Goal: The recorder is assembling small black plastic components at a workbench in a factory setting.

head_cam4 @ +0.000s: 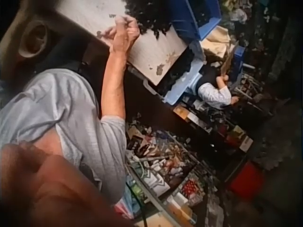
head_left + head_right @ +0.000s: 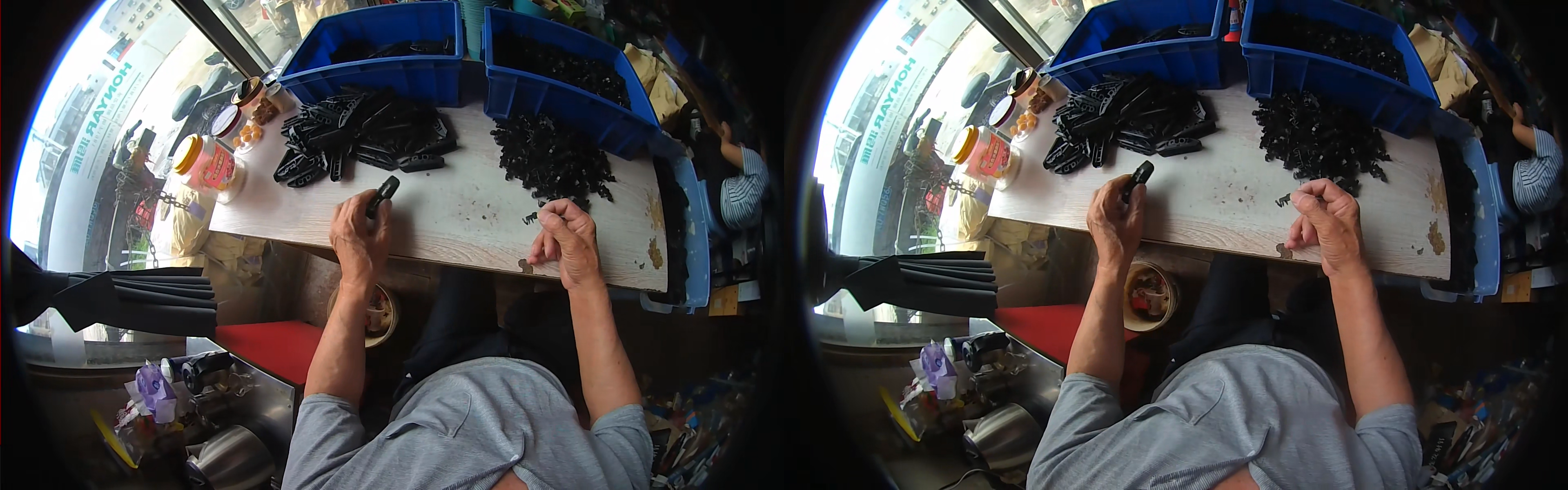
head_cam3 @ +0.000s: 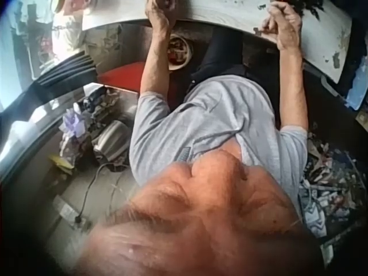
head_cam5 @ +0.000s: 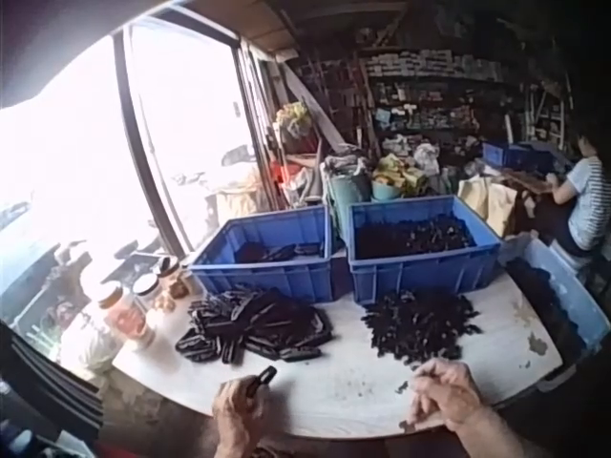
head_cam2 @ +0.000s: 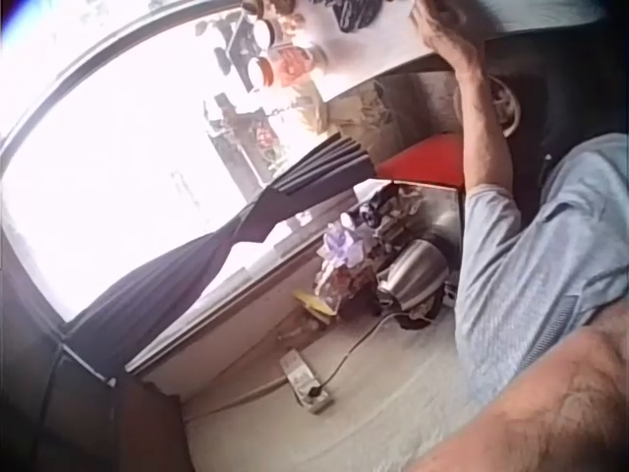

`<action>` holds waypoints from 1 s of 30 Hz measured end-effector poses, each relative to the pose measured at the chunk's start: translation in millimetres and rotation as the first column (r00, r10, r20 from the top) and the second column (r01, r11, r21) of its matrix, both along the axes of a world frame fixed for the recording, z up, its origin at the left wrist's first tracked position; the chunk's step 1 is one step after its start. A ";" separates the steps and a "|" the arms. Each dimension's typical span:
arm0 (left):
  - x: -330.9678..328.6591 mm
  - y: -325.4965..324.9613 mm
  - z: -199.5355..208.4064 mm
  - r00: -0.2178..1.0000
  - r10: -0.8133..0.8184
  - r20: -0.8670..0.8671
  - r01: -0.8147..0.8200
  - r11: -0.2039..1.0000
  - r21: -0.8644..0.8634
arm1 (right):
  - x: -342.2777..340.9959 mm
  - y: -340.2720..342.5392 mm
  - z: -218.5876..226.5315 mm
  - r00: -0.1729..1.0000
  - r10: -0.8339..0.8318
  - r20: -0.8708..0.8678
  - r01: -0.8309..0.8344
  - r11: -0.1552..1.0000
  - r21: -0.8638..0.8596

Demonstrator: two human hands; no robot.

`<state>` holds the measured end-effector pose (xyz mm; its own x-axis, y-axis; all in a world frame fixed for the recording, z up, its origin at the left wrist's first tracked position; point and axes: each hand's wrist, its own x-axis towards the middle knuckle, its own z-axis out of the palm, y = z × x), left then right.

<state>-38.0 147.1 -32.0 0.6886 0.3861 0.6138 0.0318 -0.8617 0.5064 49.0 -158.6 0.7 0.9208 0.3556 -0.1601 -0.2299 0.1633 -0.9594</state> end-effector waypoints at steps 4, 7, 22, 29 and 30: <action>-1.1 -39.8 7.8 0.985 -0.159 0.073 0.173 0.832 -0.526 | 1.1 0.2 -7.6 0.997 -0.043 0.059 0.039 0.998 0.058; 2.9 -70.4 4.9 0.932 -0.318 0.174 0.333 0.559 -0.759 | -3.9 11.0 -6.7 0.998 -0.048 0.040 0.041 0.985 0.167; 22.9 -144.0 16.3 0.763 -0.566 0.311 0.348 -0.046 -0.936 | -12.0 18.5 -7.8 0.999 -0.050 0.001 0.049 0.977 0.209; 23.2 -140.8 24.6 0.768 -0.570 0.291 0.310 -0.066 -0.948 | -9.1 15.7 -9.7 1.000 0.001 -0.018 0.003 0.984 0.180; 23.3 -141.2 28.9 0.777 -0.567 0.273 0.278 -0.080 -0.957 | -8.1 13.9 -11.2 1.000 0.005 -0.022 -0.001 0.984 0.175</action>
